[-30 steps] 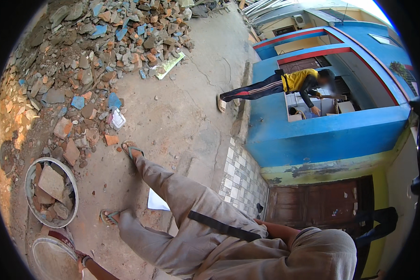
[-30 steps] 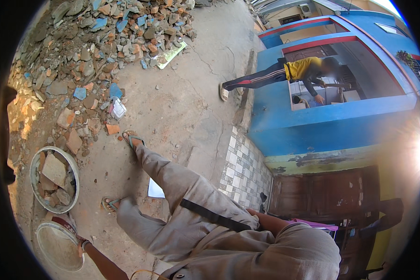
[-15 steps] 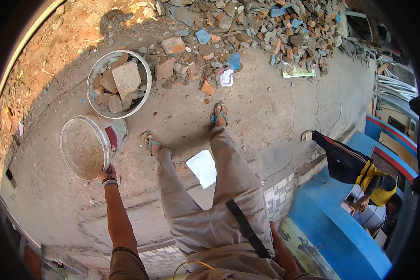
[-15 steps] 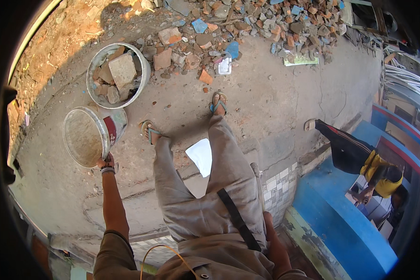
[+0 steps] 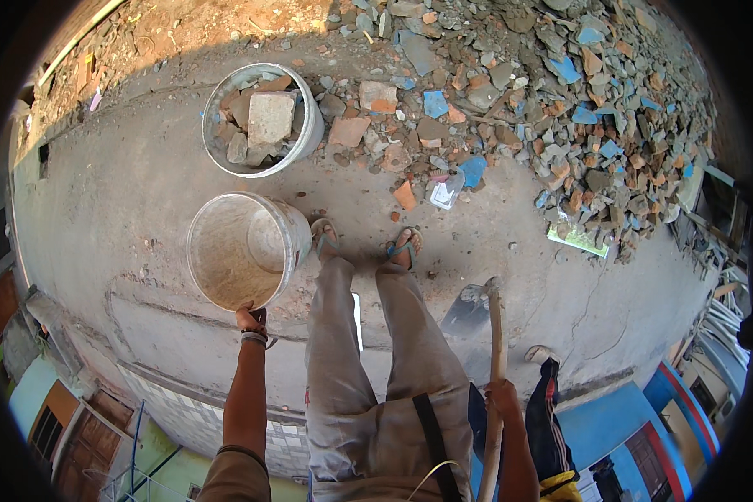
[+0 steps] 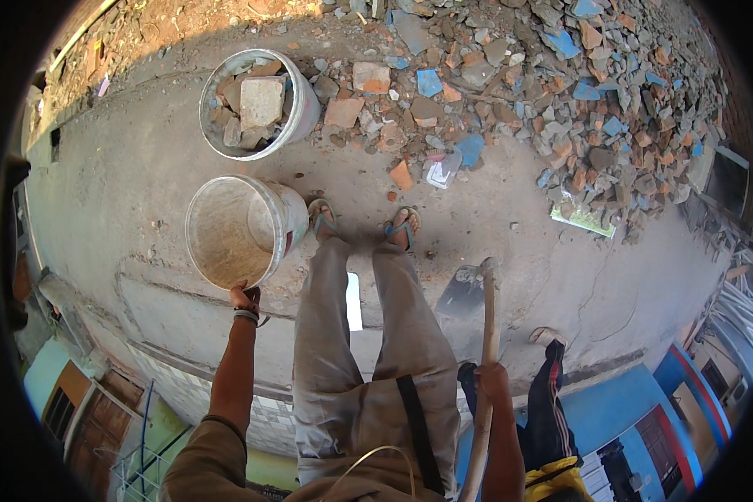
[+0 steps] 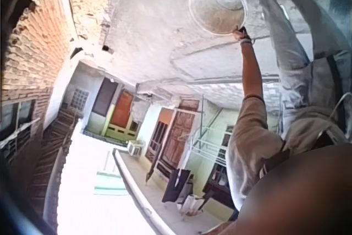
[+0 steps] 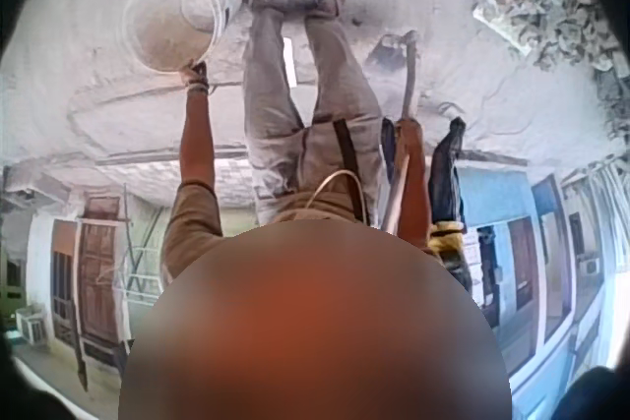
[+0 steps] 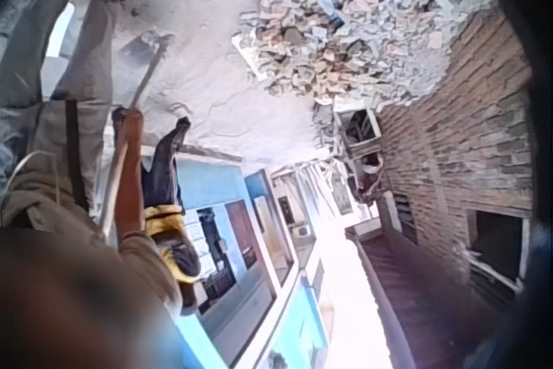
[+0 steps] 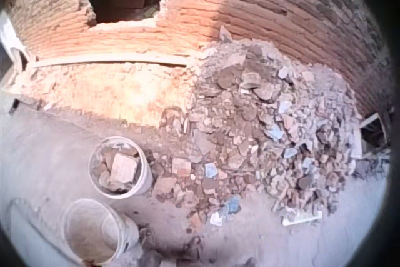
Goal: The person uses a shovel to scoop broken bricks and rubble from a large pile on the ground into a white bucket. The person repeatedly scoops debris and deposits it into the bucket, occasionally adjusting the bucket's position.
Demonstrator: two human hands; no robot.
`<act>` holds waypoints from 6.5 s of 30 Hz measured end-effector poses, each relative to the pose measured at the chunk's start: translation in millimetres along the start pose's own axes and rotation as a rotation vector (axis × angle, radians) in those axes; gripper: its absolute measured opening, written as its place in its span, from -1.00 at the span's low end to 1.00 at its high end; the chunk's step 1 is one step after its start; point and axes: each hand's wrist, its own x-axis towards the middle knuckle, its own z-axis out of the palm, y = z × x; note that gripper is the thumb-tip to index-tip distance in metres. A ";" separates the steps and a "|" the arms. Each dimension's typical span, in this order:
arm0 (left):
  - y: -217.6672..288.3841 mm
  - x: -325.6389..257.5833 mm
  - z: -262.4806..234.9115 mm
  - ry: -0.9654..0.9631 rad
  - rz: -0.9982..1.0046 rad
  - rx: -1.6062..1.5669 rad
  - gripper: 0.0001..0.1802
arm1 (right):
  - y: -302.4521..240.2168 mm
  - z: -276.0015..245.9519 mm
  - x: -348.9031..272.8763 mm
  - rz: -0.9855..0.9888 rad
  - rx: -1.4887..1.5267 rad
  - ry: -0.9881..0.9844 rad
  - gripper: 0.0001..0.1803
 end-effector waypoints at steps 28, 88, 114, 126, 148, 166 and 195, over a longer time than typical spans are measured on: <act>-90.0 -180.1 171.7 -0.335 -0.215 0.361 -0.24 | -174.1 -87.9 68.7 0.067 0.473 -0.258 -0.88; -15.0 -647.2 300.2 -1.013 0.702 -0.609 -0.52 | -419.7 7.7 230.6 0.275 1.321 -0.929 -0.86; 162.5 -393.7 -216.6 -0.617 1.113 -0.937 -0.40 | -261.5 303.3 -186.6 -0.109 0.756 -0.771 -0.84; 33.3 -396.8 -7.9 -0.780 0.249 -1.030 -0.87 | -300.4 99.9 -49.6 -0.302 1.031 -0.410 -0.88; -22.8 -453.7 417.7 -0.858 0.203 -0.624 -0.79 | -415.2 15.0 338.4 0.126 1.355 -0.200 -0.87; 51.4 -511.1 352.9 -0.878 0.825 -0.289 -0.64 | -499.8 200.6 272.2 0.420 1.089 -0.900 -0.81; 108.4 -601.6 29.1 -0.960 0.770 -0.719 -0.62 | -346.6 87.4 -39.2 -0.143 0.906 -0.673 -0.89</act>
